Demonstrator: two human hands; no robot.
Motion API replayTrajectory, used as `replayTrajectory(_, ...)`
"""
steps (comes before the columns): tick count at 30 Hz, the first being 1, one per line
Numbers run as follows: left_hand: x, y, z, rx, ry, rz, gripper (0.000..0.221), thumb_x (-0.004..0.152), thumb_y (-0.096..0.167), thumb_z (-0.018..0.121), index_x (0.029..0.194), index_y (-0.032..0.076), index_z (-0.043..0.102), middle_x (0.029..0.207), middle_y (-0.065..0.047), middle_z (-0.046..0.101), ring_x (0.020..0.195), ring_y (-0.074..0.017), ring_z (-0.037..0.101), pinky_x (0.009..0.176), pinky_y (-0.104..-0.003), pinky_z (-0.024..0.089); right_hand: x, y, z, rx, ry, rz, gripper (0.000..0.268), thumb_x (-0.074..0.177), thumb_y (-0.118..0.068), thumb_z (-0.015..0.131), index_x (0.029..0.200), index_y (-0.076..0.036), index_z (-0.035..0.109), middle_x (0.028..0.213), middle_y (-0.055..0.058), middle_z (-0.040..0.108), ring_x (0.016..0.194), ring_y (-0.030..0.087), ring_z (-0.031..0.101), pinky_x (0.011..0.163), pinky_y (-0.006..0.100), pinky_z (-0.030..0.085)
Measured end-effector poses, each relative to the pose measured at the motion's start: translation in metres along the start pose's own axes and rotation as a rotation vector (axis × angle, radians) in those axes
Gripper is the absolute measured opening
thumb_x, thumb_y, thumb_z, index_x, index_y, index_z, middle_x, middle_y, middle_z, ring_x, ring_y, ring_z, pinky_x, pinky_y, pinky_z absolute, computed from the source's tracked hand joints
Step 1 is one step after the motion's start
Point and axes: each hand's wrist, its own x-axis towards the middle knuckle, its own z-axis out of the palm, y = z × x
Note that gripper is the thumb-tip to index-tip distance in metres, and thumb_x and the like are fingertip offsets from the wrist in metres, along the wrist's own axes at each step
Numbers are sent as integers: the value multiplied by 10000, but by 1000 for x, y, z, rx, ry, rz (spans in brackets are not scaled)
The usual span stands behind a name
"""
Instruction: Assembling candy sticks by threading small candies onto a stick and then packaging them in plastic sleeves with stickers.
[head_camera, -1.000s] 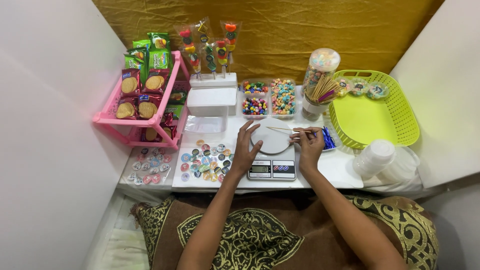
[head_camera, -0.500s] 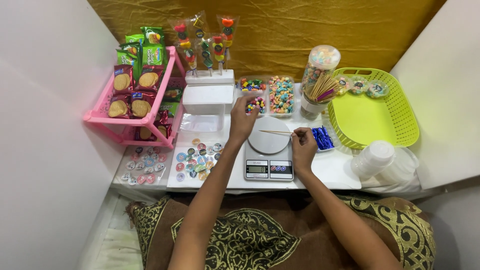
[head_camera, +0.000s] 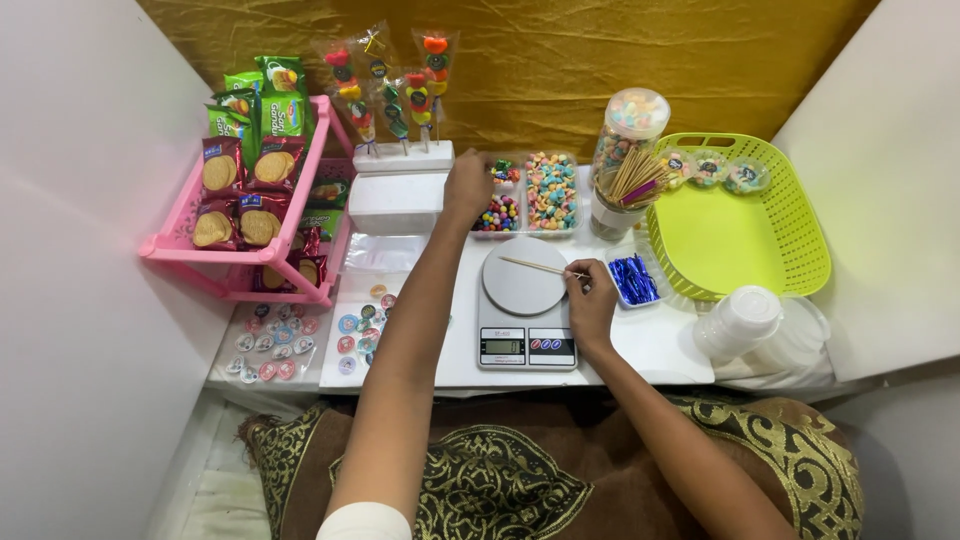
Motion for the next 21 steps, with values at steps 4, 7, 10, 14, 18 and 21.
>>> replayTrajectory(4, 18, -26, 30, 218, 4, 195, 287, 844, 41, 702, 1103, 150, 759, 1026, -66, 663, 1000, -307, 694, 871, -427, 591, -2, 1, 0, 21, 1, 10, 64, 956, -12, 649, 989, -64, 669, 904, 61, 614, 780, 128, 599, 679, 274, 517)
replayTrajectory(7, 30, -25, 31, 215, -20, 256, 329, 884, 63, 669, 1199, 145, 720, 1113, -72, 654, 1060, -326, 665, 915, -457, 558, 0, -4, 2, 15, 14, 10, 55, 957, -14, 649, 986, -58, 664, 910, 62, 610, 801, 132, 594, 694, 274, 521)
replayTrajectory(10, 30, -33, 47, 160, -51, 163, 342, 885, 105, 619, 1211, 156, 711, 1136, -75, 651, 1099, -336, 648, 944, -486, 525, -2, -1, 1, 28, -5, 34, 49, 958, -26, 653, 982, -66, 668, 900, 45, 608, 797, 119, 591, 685, 260, 524)
replayTrajectory(14, 31, -30, 56, 231, -69, 152, 392, 863, 137, 604, 1239, 212, 686, 1183, -33, 632, 1126, -315, 627, 957, -471, 518, -2, 1, 2, 37, 5, 13, 62, 961, -15, 651, 993, -66, 666, 908, 42, 597, 808, 117, 584, 690, 256, 522)
replayTrajectory(18, 39, -32, 66, 310, -89, 110, 416, 849, 156, 633, 1262, 194, 669, 1220, -25, 601, 1166, -292, 579, 964, -449, 500, -2, 0, 3, 55, 16, 18, 62, 960, -10, 649, 990, -62, 662, 904, 48, 598, 808, 123, 588, 682, 266, 531)
replayTrajectory(21, 34, -21, 54, 349, -107, 105, 451, 849, 123, 614, 1293, 195, 654, 1224, -35, 604, 1183, -283, 559, 953, -433, 482, -1, 1, 2, 37, 23, 7, 55, 960, -16, 657, 983, -65, 665, 905, 44, 608, 813, 118, 594, 683, 258, 533)
